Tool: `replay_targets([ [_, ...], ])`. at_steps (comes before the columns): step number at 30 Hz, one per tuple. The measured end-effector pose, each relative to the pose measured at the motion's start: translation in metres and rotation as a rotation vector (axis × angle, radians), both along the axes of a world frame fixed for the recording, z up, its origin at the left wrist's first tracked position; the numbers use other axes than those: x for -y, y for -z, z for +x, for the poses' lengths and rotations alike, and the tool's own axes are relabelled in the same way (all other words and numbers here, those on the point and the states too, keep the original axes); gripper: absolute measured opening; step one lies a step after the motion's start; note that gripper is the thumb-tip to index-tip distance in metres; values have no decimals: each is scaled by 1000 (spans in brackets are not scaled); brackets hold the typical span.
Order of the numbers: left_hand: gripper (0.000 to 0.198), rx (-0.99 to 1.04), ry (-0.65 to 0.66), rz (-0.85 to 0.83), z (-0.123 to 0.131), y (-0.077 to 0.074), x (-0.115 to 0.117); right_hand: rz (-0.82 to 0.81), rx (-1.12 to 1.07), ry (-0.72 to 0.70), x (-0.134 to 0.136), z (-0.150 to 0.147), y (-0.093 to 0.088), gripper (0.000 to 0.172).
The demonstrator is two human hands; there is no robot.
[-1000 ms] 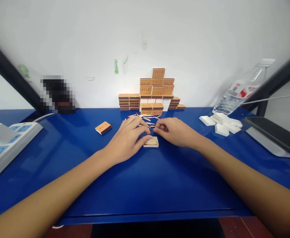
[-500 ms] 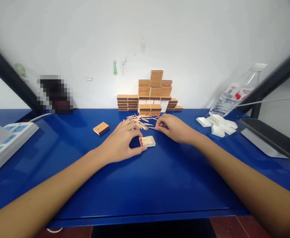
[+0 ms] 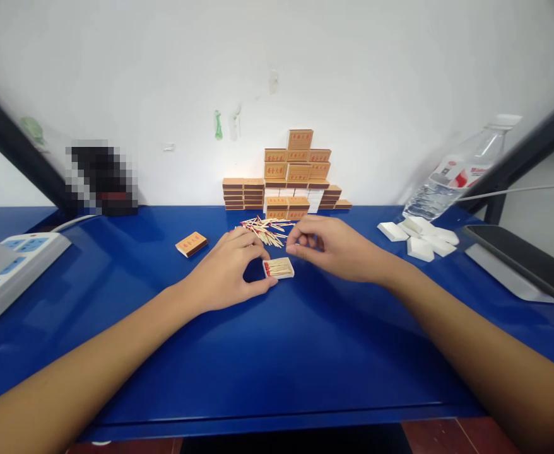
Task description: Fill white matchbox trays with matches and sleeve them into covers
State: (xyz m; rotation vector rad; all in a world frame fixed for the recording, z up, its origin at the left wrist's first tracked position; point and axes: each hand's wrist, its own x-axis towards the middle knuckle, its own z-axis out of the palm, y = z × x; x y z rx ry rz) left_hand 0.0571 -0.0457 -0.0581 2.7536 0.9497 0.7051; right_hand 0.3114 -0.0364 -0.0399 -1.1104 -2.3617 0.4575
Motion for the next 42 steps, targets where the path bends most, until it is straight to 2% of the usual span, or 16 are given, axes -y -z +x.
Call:
replay_targets([
  [4,24,2,23,-7,0,0,0,81,129,188,-16,10,10,7],
  [6,24,-1,27,-12,-1,0,0,34,195,223,-23,13,15,8],
  [10,25,-9,3,-26,-1,0,-1,-28,188,188,-21,12,15,14],
  [15,34,-19,-27,-9,0,-4,2,-72,114,-47,3,-3,6,15],
  [17,39,-14,-67,30,-3,-8,0,-106,99,-77,7,-6,6,15],
  [19,33,-18,-135,97,-10,-12,-5,-105,49,-25,5,-7,7,19],
  [22,22,-62,-231,244,-21,-15,-16,-37,-31,129,-8,-5,14,22],
  [25,22,-92,-208,220,-25,-11,-24,61,-27,223,-22,-2,24,9],
  [32,19,-104,-190,107,-21,2,-26,192,5,247,-36,-4,34,3],
  [37,18,-112,-188,43,-21,1,-26,171,7,250,-33,-2,32,9],
  [42,19,-71,-201,76,-17,-1,-22,215,-59,257,-25,-3,24,9],
])
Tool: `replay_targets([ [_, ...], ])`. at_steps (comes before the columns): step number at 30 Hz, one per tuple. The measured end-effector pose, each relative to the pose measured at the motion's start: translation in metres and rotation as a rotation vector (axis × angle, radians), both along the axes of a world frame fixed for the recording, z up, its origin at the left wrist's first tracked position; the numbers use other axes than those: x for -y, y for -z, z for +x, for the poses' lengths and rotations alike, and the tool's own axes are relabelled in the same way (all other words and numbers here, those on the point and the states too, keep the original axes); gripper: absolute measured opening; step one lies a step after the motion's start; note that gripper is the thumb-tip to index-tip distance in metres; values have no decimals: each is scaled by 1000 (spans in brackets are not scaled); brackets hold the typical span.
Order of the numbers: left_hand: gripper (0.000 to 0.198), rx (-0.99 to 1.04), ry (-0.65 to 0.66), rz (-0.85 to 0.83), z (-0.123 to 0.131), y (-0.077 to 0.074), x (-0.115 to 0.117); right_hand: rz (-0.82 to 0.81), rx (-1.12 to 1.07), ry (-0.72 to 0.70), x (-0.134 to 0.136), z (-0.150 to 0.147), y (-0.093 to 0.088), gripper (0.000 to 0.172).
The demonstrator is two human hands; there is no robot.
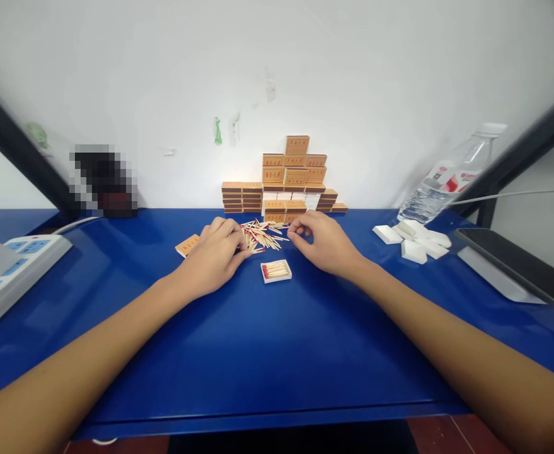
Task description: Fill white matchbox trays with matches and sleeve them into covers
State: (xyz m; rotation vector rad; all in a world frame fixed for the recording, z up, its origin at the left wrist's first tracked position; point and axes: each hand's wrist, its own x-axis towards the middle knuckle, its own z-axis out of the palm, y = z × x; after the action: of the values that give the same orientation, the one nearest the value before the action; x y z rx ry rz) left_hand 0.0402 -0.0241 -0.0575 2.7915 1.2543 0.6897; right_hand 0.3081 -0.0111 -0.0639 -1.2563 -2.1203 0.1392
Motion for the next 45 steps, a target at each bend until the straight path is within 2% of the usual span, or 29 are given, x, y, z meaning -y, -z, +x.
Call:
replay_targets([
  [3,15,176,28,16,6,-1,7,-48,-133,-16,9,-5,-7,10],
  [5,14,305,23,-24,11,-3,12,-192,-267,-70,16,-10,-12,11],
  [8,19,450,4,-145,17,-4,19,-450,-477,-242,27,-20,-16,22],
  [11,24,532,3,-248,21,-5,23,-580,-665,-387,35,-28,-15,27],
  [15,28,569,23,-352,24,-8,25,-613,-834,-419,40,-34,-11,29],
  [19,31,584,104,-401,27,-11,27,-604,-866,-414,43,-36,-11,27],
  [23,28,528,101,-329,27,-9,29,-613,-880,-404,43,-35,-11,28],
  [28,26,338,108,-126,21,-6,29,-551,-817,-305,37,-28,-13,33],
  [32,29,272,43,-45,16,-6,23,-408,-629,-272,31,-18,-22,32],
  [38,15,228,28,-19,15,-5,19,-329,-280,-236,31,-12,-25,24],
  [42,26,168,95,-39,15,-6,23,-219,-47,-265,36,-14,-19,13],
  [45,32,129,145,-55,14,-6,25,-202,69,-297,37,-13,-15,10],
])
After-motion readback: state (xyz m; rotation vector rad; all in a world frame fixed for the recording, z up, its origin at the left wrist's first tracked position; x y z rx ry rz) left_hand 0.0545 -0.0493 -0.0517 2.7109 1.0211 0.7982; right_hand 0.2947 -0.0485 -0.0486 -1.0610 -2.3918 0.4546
